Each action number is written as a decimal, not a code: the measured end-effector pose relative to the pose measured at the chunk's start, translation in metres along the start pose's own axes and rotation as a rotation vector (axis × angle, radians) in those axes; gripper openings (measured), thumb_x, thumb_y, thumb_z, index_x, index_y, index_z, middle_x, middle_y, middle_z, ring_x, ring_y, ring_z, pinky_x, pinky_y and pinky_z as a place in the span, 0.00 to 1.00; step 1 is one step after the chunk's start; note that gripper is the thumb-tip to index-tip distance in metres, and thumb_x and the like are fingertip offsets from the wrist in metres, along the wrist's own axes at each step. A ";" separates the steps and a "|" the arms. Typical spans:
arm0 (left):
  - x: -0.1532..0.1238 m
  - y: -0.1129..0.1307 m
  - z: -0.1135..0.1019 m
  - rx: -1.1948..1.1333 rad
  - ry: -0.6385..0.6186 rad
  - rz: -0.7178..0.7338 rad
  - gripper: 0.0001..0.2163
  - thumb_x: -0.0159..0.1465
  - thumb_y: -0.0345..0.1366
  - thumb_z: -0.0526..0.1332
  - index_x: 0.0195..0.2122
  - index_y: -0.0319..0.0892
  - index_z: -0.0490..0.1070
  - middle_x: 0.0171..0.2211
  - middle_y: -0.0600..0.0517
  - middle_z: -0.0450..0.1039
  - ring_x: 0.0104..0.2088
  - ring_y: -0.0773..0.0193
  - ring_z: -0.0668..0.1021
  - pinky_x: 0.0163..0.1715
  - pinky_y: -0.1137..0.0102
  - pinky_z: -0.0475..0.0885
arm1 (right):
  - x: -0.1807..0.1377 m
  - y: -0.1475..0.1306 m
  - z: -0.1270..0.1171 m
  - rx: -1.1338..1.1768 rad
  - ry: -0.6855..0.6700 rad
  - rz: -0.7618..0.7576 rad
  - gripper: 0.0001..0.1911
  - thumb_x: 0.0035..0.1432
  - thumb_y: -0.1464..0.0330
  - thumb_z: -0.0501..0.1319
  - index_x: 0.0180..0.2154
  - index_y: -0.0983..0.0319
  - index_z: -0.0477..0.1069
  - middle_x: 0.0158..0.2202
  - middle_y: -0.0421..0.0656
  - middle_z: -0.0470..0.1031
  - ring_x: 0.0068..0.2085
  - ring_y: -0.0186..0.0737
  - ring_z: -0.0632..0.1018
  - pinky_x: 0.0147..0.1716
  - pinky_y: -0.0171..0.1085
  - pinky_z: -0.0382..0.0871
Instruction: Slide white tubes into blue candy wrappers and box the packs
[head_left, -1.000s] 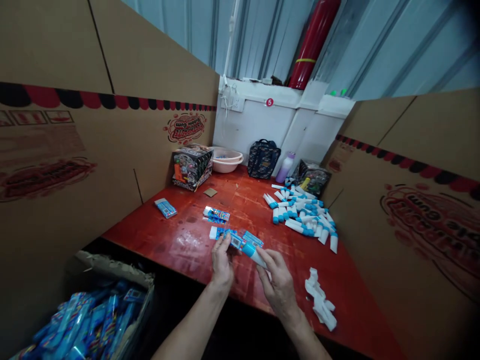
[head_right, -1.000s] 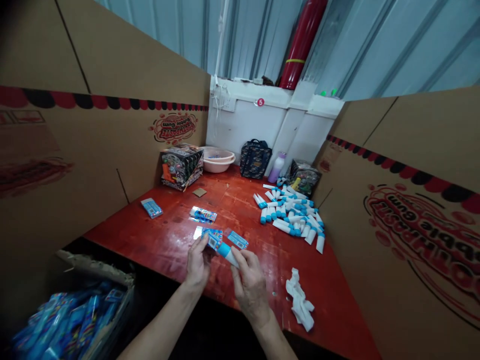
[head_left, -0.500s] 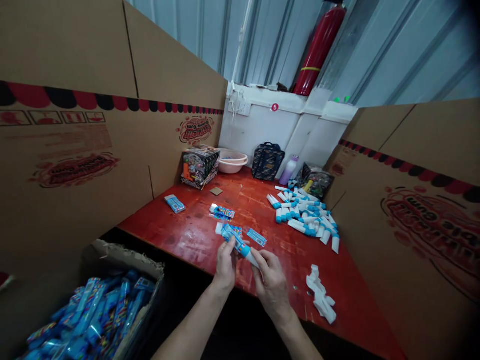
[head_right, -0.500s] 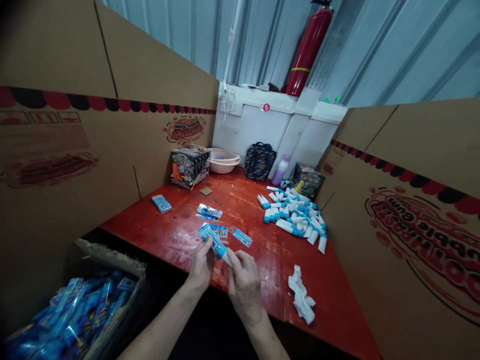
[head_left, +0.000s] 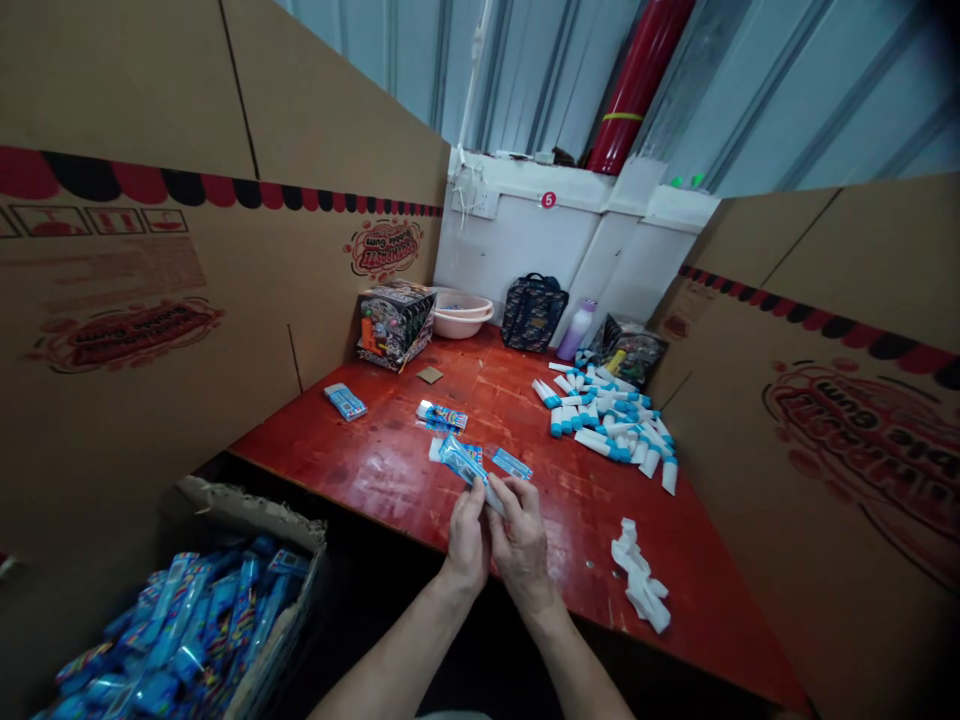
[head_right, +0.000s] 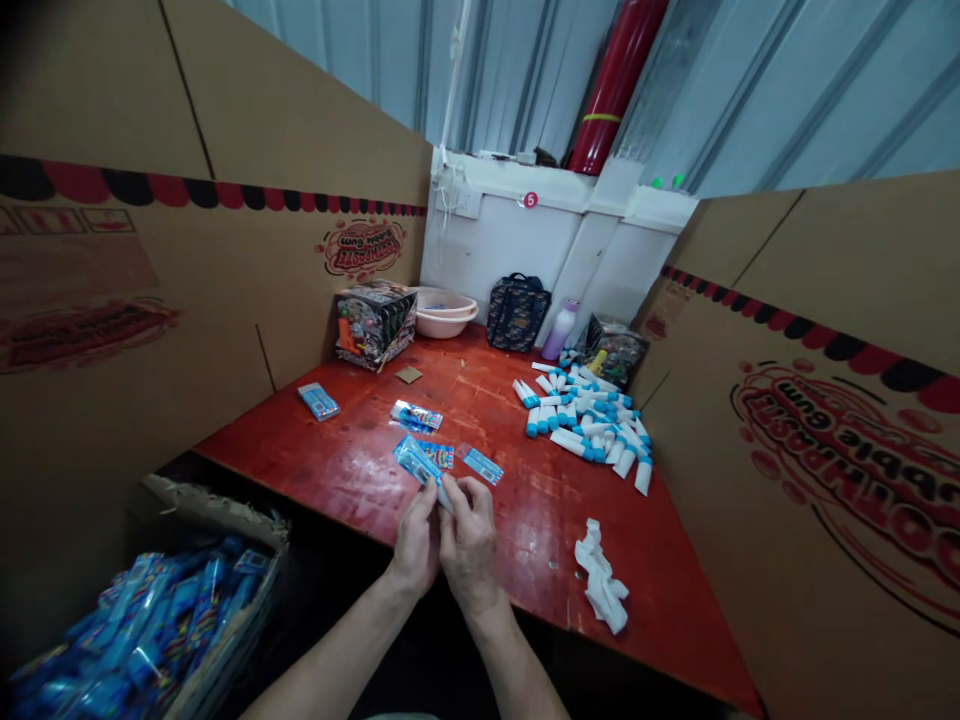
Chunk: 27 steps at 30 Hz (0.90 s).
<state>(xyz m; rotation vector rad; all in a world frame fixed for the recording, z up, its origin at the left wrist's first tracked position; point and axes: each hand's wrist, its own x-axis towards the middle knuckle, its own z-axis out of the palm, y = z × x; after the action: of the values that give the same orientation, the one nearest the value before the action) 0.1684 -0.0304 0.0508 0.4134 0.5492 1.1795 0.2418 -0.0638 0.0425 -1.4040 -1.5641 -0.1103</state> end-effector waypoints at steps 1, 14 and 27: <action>0.002 0.003 0.000 -0.011 -0.011 -0.001 0.15 0.56 0.46 0.64 0.34 0.37 0.75 0.32 0.48 0.76 0.38 0.59 0.77 0.42 0.67 0.69 | 0.000 0.000 0.000 0.002 -0.001 0.012 0.21 0.62 0.72 0.53 0.57 0.58 0.63 0.50 0.49 0.64 0.52 0.44 0.69 0.50 0.44 0.68; 0.004 -0.008 -0.011 0.039 0.016 -0.115 0.19 0.57 0.49 0.60 0.31 0.34 0.75 0.32 0.42 0.78 0.38 0.53 0.78 0.41 0.64 0.69 | -0.015 0.015 0.003 -0.351 -0.228 0.020 0.16 0.60 0.76 0.46 0.37 0.65 0.71 0.29 0.47 0.73 0.30 0.41 0.74 0.29 0.35 0.62; 0.030 0.019 -0.031 -0.159 -0.036 -0.109 0.09 0.58 0.40 0.62 0.33 0.39 0.70 0.35 0.44 0.79 0.41 0.51 0.79 0.46 0.60 0.68 | -0.026 0.020 0.003 0.765 -0.373 0.914 0.16 0.55 0.60 0.55 0.40 0.63 0.70 0.25 0.40 0.73 0.21 0.34 0.71 0.19 0.31 0.63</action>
<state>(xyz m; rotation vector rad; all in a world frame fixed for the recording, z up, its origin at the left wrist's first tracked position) 0.1435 0.0048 0.0313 0.2649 0.4386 1.0997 0.2518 -0.0740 0.0130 -1.3852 -0.9097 1.2182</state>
